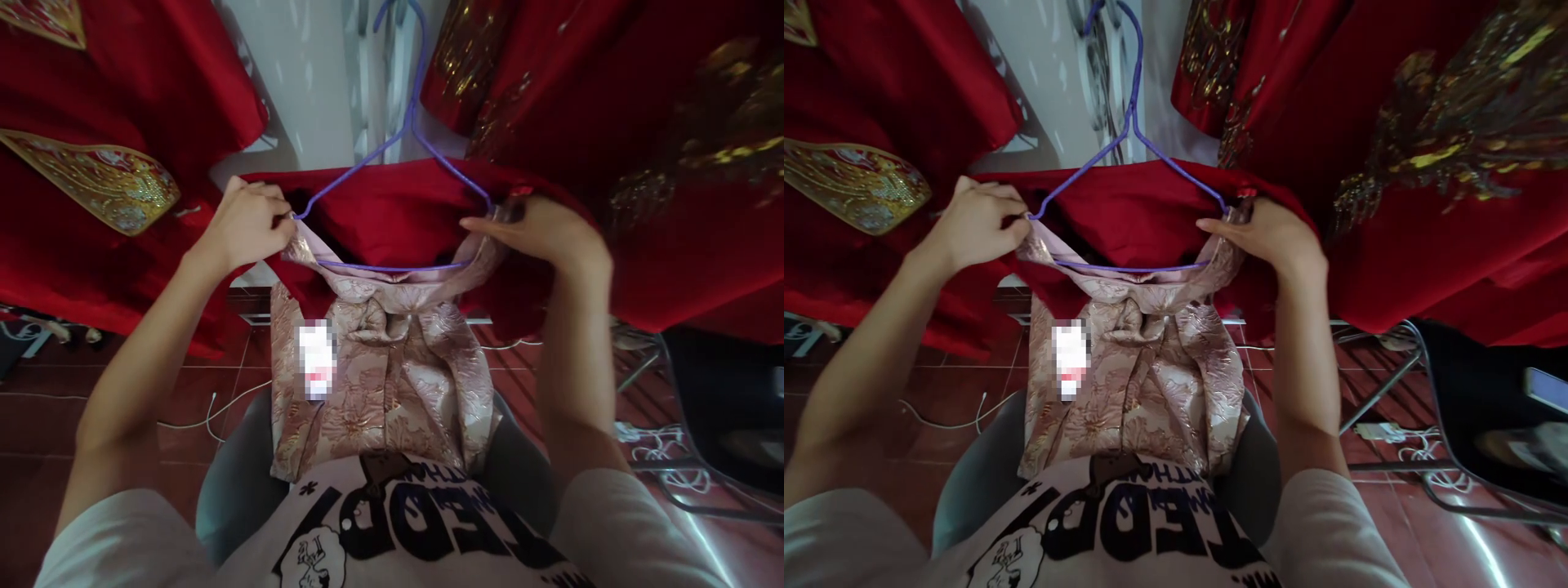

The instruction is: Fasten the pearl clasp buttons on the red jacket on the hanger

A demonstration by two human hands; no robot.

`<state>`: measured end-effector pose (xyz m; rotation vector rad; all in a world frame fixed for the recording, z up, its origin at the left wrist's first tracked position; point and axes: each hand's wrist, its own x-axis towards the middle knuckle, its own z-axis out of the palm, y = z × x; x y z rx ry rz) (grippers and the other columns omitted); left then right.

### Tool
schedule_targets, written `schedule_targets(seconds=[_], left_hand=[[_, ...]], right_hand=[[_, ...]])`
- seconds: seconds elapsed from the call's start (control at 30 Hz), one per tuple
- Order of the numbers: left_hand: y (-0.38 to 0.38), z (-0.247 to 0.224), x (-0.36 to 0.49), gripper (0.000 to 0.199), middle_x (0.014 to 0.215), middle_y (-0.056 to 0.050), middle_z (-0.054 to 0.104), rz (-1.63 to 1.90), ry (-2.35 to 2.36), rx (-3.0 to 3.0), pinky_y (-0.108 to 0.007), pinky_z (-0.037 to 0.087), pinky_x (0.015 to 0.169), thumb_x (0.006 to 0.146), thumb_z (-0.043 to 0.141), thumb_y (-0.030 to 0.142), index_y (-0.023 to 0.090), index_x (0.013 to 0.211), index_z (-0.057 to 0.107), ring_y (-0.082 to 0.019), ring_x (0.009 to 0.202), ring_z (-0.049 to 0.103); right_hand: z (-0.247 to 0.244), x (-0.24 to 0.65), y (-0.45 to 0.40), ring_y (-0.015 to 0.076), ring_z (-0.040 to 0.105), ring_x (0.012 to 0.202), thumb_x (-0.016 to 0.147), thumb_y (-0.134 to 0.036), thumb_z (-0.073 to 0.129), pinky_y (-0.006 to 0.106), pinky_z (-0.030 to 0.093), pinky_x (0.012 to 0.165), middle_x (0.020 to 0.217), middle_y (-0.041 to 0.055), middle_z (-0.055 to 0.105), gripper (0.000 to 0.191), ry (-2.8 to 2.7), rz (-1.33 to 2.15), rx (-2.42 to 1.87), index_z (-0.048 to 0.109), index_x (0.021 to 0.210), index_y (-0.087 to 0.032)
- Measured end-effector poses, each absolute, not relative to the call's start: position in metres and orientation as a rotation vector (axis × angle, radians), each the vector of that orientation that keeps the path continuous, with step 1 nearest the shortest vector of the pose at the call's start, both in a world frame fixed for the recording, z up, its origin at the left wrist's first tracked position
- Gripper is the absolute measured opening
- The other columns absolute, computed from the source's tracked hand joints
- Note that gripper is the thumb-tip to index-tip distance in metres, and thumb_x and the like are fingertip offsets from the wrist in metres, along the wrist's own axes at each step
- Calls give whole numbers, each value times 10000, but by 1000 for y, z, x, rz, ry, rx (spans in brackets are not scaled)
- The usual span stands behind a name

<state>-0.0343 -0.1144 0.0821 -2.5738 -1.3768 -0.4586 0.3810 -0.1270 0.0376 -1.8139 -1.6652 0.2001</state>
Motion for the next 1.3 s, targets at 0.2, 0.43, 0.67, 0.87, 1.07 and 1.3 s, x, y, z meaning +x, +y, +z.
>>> schedule_targets(seconds=[0.2, 0.43, 0.67, 0.87, 1.07, 1.3], left_hand=[[-106, 75, -68, 382, 637, -18, 419, -1242, -1912, -2980, -313, 399, 694, 894, 493, 470, 180, 660, 406, -122, 645, 378], [-52, 15, -86, 625, 744, -99, 685, -1363, -2383, -2856, -438, 547, 740, 873, 464, 839, 223, 799, 539, -251, 751, 664], [-57, 16, -50, 724, 1317, -91, 700, -1297, -1448, -2772, -455, 463, 1135, 949, 430, 847, 242, 1265, 670, -286, 1250, 640], [-55, 13, -46, 553, 1052, -82, 794, -1565, -1569, -2726, -369, 576, 949, 841, 701, 732, 223, 1036, 792, -263, 1013, 725], [-56, -1, -57, 323, 935, -24, 796, -2012, -1679, -2461, -341, 596, 868, 814, 795, 601, 279, 835, 791, -255, 1007, 729], [-85, -28, -82, 379, 593, -5, 672, -1626, -2073, -2505, -241, 494, 495, 770, 806, 586, 208, 789, 789, -170, 571, 635]], right_hand=[[97, 378, -158, -5, 426, 523, 654, -509, 816, 254, 335, 597, 564, -72, 560, 425, -1911, 806, -1968, 652, 620, -118], [68, 386, -153, 28, 696, 668, 918, -133, 662, 236, 476, 690, 882, 34, 795, 350, -1574, 960, -1657, 723, 1261, -164], [54, 384, -158, 24, 644, 655, 858, -100, 725, 254, 486, 691, 804, 33, 758, 204, -1544, 690, -1562, 764, 1058, -118], [38, 378, -149, 33, 611, 589, 827, -9, 742, 275, 499, 676, 746, 39, 746, 141, -1374, 615, -1375, 719, 789, -143], [21, 385, -130, 58, 605, 599, 829, -5, 749, 286, 483, 665, 764, 90, 754, 167, -1129, 484, -1377, 728, 746, -148], [-2, 412, -159, 90, 580, 598, 844, -31, 697, 281, 505, 690, 693, 12, 701, 214, -951, 717, -1604, 709, 692, -181]])
